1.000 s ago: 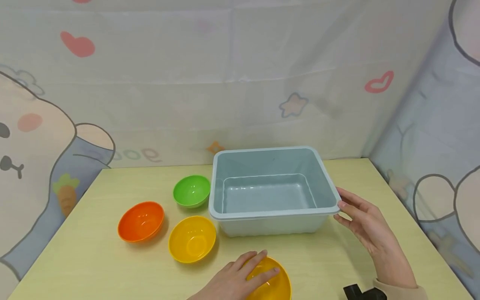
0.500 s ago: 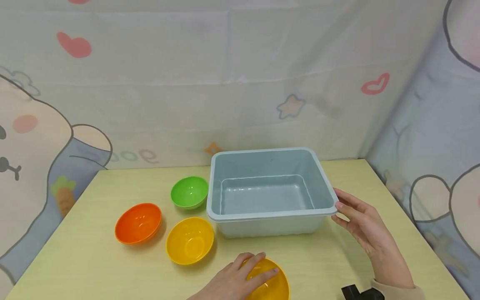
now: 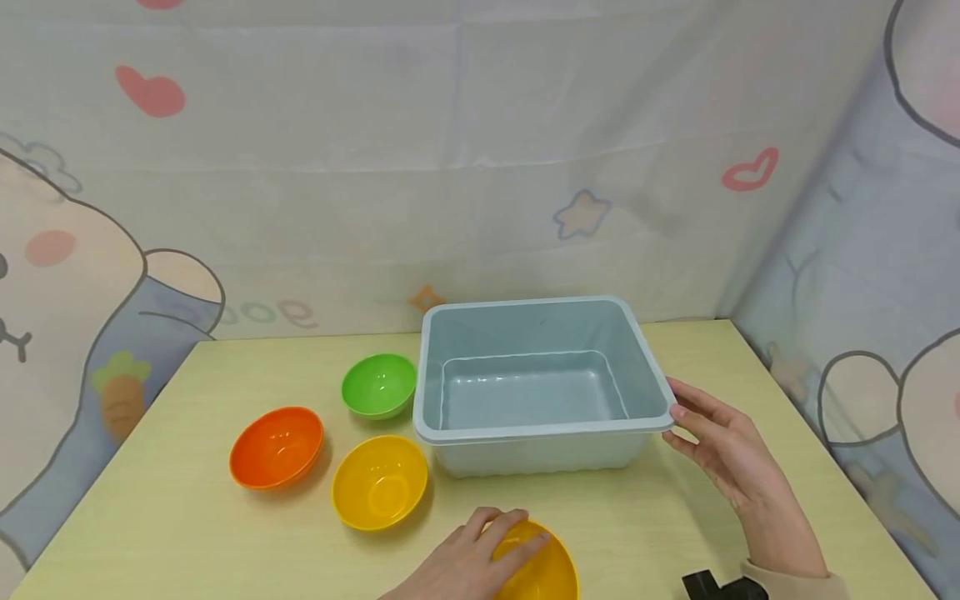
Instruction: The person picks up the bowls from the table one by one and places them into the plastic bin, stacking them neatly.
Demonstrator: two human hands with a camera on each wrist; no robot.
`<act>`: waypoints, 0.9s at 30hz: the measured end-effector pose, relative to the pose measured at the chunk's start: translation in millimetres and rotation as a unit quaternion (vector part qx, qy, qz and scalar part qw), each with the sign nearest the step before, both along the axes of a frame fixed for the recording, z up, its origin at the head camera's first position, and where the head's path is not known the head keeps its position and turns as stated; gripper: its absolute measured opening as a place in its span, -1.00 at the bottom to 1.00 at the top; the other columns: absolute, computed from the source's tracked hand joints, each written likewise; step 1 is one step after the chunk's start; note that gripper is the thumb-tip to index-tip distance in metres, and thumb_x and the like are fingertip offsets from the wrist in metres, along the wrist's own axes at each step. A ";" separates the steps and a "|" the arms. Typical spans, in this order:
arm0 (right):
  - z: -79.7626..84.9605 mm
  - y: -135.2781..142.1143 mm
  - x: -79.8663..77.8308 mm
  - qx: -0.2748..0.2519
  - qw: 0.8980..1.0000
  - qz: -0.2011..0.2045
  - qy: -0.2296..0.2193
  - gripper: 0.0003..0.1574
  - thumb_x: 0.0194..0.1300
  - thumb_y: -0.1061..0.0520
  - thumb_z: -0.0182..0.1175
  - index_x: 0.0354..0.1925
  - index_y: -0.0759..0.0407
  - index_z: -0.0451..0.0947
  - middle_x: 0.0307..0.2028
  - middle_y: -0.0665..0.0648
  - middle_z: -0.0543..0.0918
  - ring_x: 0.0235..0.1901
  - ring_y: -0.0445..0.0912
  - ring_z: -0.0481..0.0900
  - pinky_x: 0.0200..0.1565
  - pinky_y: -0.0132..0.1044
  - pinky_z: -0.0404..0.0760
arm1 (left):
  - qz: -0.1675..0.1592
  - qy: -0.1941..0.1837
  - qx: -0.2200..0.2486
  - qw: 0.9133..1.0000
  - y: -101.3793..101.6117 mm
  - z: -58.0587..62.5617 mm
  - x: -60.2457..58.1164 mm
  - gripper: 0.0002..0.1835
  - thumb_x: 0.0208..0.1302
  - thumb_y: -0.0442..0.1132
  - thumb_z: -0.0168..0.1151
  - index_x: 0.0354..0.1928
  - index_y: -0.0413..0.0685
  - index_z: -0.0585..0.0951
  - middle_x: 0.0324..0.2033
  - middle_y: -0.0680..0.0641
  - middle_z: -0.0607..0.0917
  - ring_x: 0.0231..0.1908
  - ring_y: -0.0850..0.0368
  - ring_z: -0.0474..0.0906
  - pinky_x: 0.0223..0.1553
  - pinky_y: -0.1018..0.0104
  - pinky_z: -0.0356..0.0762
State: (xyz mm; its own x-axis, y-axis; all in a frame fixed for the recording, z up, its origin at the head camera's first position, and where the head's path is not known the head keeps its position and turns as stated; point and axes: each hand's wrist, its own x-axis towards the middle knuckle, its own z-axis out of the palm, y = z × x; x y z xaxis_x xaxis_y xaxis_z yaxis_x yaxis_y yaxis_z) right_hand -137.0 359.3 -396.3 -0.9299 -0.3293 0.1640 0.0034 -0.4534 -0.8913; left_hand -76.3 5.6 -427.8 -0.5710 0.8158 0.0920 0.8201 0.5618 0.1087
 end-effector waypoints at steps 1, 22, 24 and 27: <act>0.1 0.0 0.1 -0.001 1.000 0.000 -0.001 -0.39 0.47 0.43 -0.31 0.25 0.08 0.46 0.12 -0.02 0.62 -0.01 -0.19 0.65 -0.05 -0.34 0.64 | 0.003 0.002 0.001 1.000 0.2 -0.1 0.2 -0.30 0.36 0.38 -0.23 0.43 0.25 0.19 0.31 -0.04 0.33 0.16 0.07 0.34 -0.03 0.33 0.52; 0.9 -0.8 0.3 -0.007 1.000 0.000 -0.003 -0.40 0.47 0.43 -0.31 0.25 0.09 0.46 0.12 -0.01 0.62 -0.02 -0.19 0.65 -0.05 -0.33 0.64 | 0.009 0.062 -0.018 0.998 2.1 10.7 -0.6 -0.13 0.24 0.47 -0.14 0.43 0.06 0.23 0.32 -0.02 0.32 0.17 0.09 0.32 0.00 0.36 0.52; 1.1 -0.8 0.3 -0.004 1.000 -0.002 -0.004 -0.40 0.47 0.43 -0.31 0.25 0.09 0.46 0.12 -0.02 0.62 -0.02 -0.19 0.65 -0.06 -0.34 0.64 | 0.009 0.067 -0.025 0.997 2.4 12.9 -1.2 -0.11 0.23 0.48 -0.12 0.43 0.05 0.23 0.32 -0.02 0.32 0.17 0.09 0.31 -0.01 0.36 0.52; 1.5 -0.9 0.5 -0.003 1.000 -0.004 -0.005 -0.40 0.47 0.43 -0.30 0.24 0.09 0.47 0.11 -0.02 0.63 -0.03 -0.20 0.65 -0.06 -0.34 0.64 | 0.006 0.080 -0.030 0.996 2.4 15.7 -2.0 -0.10 0.21 0.48 -0.10 0.43 0.04 0.24 0.31 -0.02 0.32 0.16 0.09 0.31 -0.01 0.37 0.51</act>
